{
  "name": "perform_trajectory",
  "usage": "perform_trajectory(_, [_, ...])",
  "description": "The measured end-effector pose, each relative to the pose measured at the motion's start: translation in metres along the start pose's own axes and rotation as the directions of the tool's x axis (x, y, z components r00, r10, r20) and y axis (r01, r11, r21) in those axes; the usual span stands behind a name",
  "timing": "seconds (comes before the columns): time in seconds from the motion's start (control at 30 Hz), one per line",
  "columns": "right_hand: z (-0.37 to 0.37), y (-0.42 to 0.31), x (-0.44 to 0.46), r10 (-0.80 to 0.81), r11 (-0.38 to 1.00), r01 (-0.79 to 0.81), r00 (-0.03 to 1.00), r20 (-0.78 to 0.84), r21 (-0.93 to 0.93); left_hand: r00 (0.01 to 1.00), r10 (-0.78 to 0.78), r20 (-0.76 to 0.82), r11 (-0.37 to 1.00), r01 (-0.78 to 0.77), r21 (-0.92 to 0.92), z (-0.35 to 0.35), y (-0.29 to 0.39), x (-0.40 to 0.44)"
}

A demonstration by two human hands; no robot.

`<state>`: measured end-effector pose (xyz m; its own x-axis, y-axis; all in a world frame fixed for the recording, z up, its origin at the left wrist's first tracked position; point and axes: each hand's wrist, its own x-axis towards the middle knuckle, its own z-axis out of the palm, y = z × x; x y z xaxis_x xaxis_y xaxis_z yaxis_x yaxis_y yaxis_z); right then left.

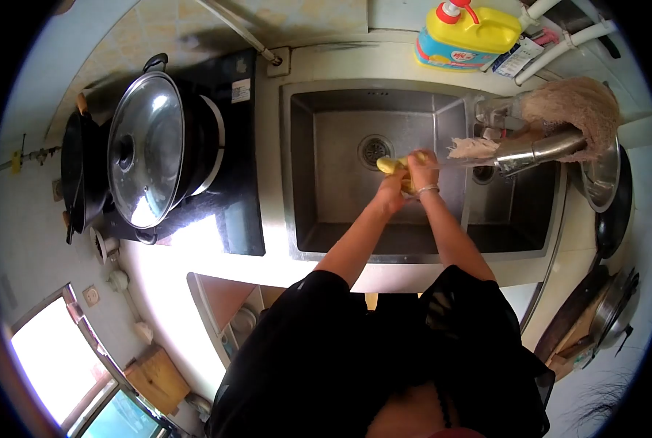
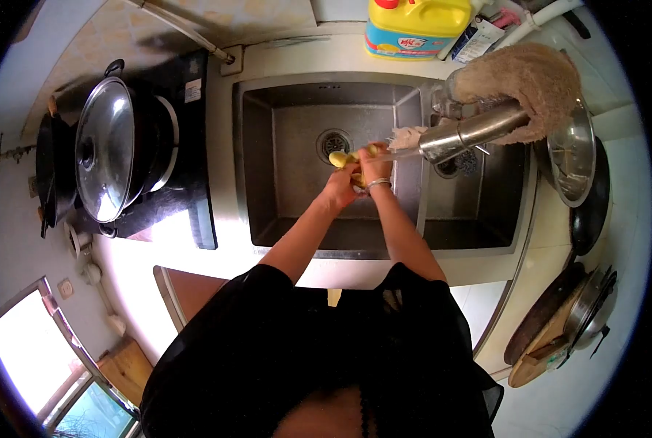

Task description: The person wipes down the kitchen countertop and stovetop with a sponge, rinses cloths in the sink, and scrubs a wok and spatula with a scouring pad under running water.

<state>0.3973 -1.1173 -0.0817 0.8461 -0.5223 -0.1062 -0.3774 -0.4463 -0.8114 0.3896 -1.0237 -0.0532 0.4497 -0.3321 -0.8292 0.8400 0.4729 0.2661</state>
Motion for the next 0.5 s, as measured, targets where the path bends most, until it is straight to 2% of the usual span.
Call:
perform_trajectory(0.03, [-0.008,-0.015,-0.003,-0.014,1.000,0.014,1.000,0.011,-0.002,0.993,-0.097,0.067,0.991,0.103,-0.085,-0.005,0.001,-0.001])
perform_trajectory(0.07, [-0.013,-0.029,-0.006,-0.018,1.000,0.019,1.000,0.012,-0.001,0.993,-0.093,0.067,0.991,0.098,-0.087,-0.007,0.004,0.000])
perform_trajectory(0.13, [-0.020,-0.051,-0.019,-0.332,0.941,0.326,0.941,0.064,0.092,0.958,-0.065,0.279,0.902,0.176,-0.395,-0.001,0.015,-0.008])
perform_trajectory(0.17, [-0.021,-0.057,-0.030,-0.266,0.938,0.206,0.944,0.195,0.280,0.955,0.001,0.297,0.943,0.098,-0.319,-0.014,0.010,0.016])
perform_trajectory(0.2, [-0.028,-0.071,-0.038,-0.453,0.888,0.419,0.868,0.205,0.190,0.960,-0.058,0.274,0.929,0.152,-0.336,-0.016,0.020,0.016])
perform_trajectory(0.27, [-0.031,-0.082,-0.054,-0.543,0.839,0.520,0.816,0.199,0.159,0.984,-0.005,0.181,0.962,0.054,-0.268,-0.008,0.036,0.005])
perform_trajectory(0.3, [-0.032,-0.082,-0.056,-0.545,0.838,0.522,0.813,0.204,0.161,0.984,-0.001,0.179,0.960,0.051,-0.274,-0.016,0.031,0.017])
perform_trajectory(0.33, [-0.032,-0.084,-0.056,-0.567,0.824,0.548,0.800,0.195,0.144,0.913,-0.040,0.406,0.949,0.162,-0.270,-0.033,0.022,0.040])
perform_trajectory(0.37, [-0.031,-0.084,-0.058,-0.585,0.811,0.571,0.790,0.185,0.127,0.790,-0.074,0.609,0.934,0.270,-0.236,-0.042,0.017,0.050])
perform_trajectory(0.4, [-0.028,-0.083,-0.058,-0.582,0.813,0.567,0.792,0.184,0.130,0.792,-0.077,0.606,0.934,0.270,-0.234,-0.040,0.013,0.048])
perform_trajectory(0.43, [-0.025,-0.080,-0.055,-0.538,0.843,0.526,0.829,0.154,0.112,0.818,-0.028,0.574,0.795,0.366,-0.483,-0.030,0.013,0.038])
perform_trajectory(0.47, [-0.021,-0.078,-0.050,-0.493,0.870,0.484,0.861,0.123,0.093,0.929,0.030,0.370,0.857,0.167,-0.488,-0.019,0.011,0.028])
perform_trajectory(0.5, [-0.022,-0.085,-0.044,-0.456,0.888,0.450,0.888,0.060,0.097,0.986,0.086,0.145,0.912,-0.019,-0.410,-0.005,0.010,0.015])
